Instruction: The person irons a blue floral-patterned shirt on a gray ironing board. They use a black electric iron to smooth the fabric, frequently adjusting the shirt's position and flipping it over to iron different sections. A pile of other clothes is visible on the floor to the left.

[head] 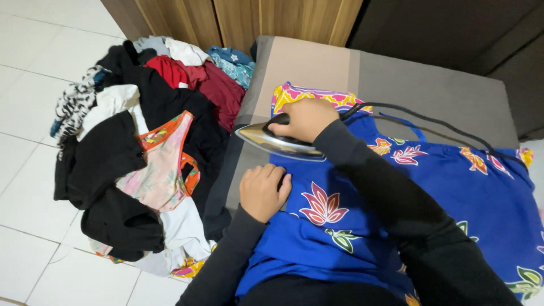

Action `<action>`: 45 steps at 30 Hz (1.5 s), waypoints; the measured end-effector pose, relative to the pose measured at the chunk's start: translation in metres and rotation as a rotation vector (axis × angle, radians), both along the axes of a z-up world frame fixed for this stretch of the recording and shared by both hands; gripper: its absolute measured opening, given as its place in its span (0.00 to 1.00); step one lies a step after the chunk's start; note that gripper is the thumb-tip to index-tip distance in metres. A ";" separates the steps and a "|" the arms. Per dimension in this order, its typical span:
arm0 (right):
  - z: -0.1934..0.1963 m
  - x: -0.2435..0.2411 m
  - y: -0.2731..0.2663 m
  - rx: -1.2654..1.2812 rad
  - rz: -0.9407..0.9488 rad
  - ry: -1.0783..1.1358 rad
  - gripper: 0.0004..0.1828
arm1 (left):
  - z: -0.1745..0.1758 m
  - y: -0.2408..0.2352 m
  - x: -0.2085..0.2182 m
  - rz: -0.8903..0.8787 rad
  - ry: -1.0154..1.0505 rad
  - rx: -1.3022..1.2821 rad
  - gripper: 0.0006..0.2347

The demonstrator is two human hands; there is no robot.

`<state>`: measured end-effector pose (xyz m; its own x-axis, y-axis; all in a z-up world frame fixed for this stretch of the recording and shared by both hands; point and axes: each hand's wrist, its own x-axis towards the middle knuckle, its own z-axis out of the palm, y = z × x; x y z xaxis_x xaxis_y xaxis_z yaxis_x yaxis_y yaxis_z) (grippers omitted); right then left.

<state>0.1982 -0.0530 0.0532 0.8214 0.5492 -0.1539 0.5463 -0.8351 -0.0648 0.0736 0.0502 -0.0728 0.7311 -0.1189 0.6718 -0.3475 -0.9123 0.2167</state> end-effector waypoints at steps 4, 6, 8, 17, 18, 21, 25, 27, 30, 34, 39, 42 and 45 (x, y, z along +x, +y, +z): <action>-0.006 0.029 -0.012 -0.025 -0.058 -0.007 0.30 | 0.000 -0.001 0.001 0.041 0.010 0.016 0.09; -0.009 0.043 -0.017 -0.023 -0.124 -0.108 0.31 | 0.010 -0.004 0.002 0.103 0.140 0.015 0.11; -0.016 0.059 -0.019 0.006 -0.136 -0.127 0.31 | 0.016 -0.008 0.006 0.148 0.172 0.059 0.11; -0.019 0.081 -0.022 0.068 -0.130 -0.151 0.34 | -0.023 -0.013 0.068 0.207 0.106 0.226 0.07; -0.019 0.080 -0.022 0.079 -0.119 -0.153 0.34 | -0.033 -0.012 0.075 0.164 0.027 0.260 0.07; -0.017 0.082 -0.022 0.066 -0.130 -0.109 0.34 | -0.044 -0.007 0.069 0.150 0.056 0.239 0.05; -0.015 0.075 -0.025 0.045 -0.152 -0.057 0.36 | -0.017 0.008 0.039 0.091 0.114 0.218 0.06; -0.008 0.061 -0.029 -0.020 -0.139 -0.006 0.34 | -0.010 0.018 0.026 0.050 0.182 0.162 0.05; -0.006 0.040 -0.039 -0.074 -0.085 0.010 0.32 | 0.009 0.032 0.019 0.021 0.381 0.103 0.04; -0.003 0.004 -0.053 -0.063 -0.017 0.036 0.30 | 0.025 0.047 0.050 0.000 0.443 -0.006 0.04; 0.008 -0.037 -0.065 -0.106 0.074 0.044 0.26 | 0.024 0.052 0.141 0.061 0.615 -0.401 0.11; 0.005 -0.044 -0.076 -0.170 0.008 0.121 0.26 | 0.039 0.040 0.166 0.136 0.712 -0.288 0.23; 0.009 -0.046 -0.084 -0.167 -0.146 0.193 0.27 | 0.034 0.028 0.186 0.187 0.666 -0.256 0.16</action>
